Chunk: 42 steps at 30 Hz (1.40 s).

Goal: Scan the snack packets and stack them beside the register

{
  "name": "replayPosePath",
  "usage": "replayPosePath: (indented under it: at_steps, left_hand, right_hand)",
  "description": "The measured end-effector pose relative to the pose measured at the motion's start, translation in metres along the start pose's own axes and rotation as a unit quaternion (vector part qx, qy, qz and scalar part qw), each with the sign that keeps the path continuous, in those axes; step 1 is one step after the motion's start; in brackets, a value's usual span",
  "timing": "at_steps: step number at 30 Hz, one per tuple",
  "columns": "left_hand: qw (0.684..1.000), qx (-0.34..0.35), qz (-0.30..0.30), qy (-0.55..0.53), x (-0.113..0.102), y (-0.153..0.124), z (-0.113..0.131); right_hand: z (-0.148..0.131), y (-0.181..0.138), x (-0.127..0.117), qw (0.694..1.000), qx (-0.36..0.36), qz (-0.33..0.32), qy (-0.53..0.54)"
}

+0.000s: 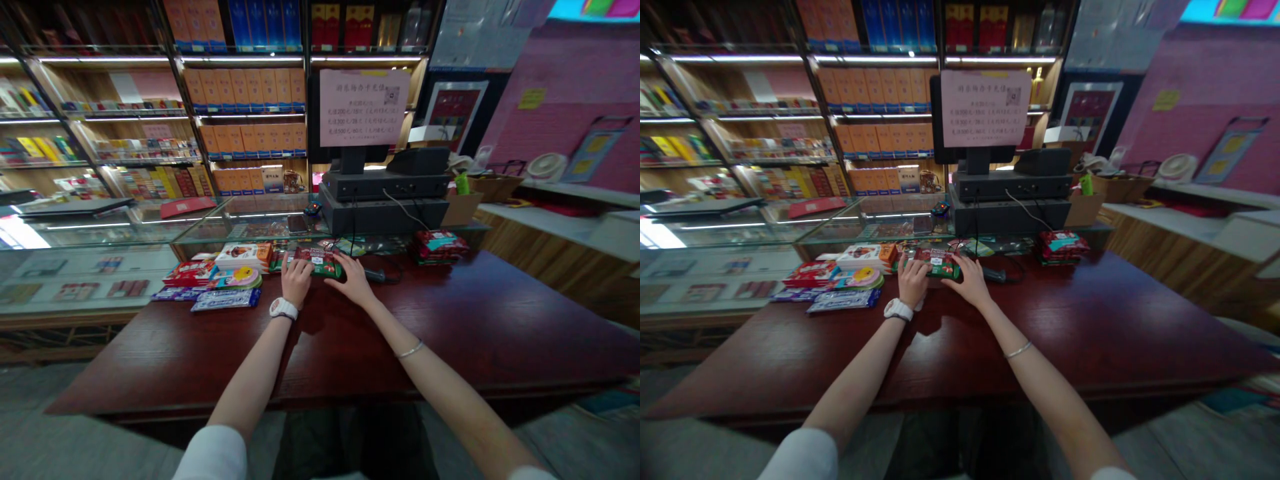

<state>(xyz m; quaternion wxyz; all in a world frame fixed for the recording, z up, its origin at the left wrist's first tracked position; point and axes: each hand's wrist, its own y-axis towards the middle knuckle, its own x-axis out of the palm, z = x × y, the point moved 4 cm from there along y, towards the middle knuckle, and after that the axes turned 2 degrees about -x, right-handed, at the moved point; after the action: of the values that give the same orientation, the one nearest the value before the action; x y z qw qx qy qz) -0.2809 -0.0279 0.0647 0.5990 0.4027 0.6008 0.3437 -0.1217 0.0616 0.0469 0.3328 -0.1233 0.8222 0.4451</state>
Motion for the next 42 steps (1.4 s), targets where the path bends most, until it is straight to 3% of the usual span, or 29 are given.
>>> replayPosePath:
  at_steps: [7, 16, 26, 29, 32, 35, 42]
  left_hand:
    - [1.0, 0.024, 0.015, -0.011, 0.001, -0.001, 0.007]
    - [0.993, -0.009, -0.104, -0.046, 0.01, -0.001, 0.006]
    - [0.976, -0.127, -0.161, -0.067, 0.019, -0.003, -0.003]
    - [0.977, -0.105, -0.169, -0.075, 0.019, -0.003, -0.001]
    - [0.986, -0.08, -0.131, -0.07, 0.012, 0.0, 0.001]
    - [0.991, -0.049, -0.104, -0.065, 0.006, 0.003, 0.004]
    - [0.992, -0.003, -0.101, -0.081, 0.002, 0.004, 0.012]
  right_hand:
    - [0.002, 0.002, 0.002, 0.998, -0.018, 0.004, 0.057]
    - [0.002, -0.001, -0.005, 0.995, -0.088, 0.047, -0.011]
    - [-0.006, -0.003, -0.013, 0.988, -0.123, 0.088, -0.039]
    - [-0.01, -0.003, -0.015, 0.983, -0.144, 0.1, -0.052]
    - [-0.013, -0.003, -0.02, 0.979, -0.149, 0.111, -0.087]
    - [-0.014, -0.002, -0.021, 0.978, -0.144, 0.091, -0.122]
    - [-0.014, -0.004, -0.018, 0.978, -0.15, 0.065, -0.132]
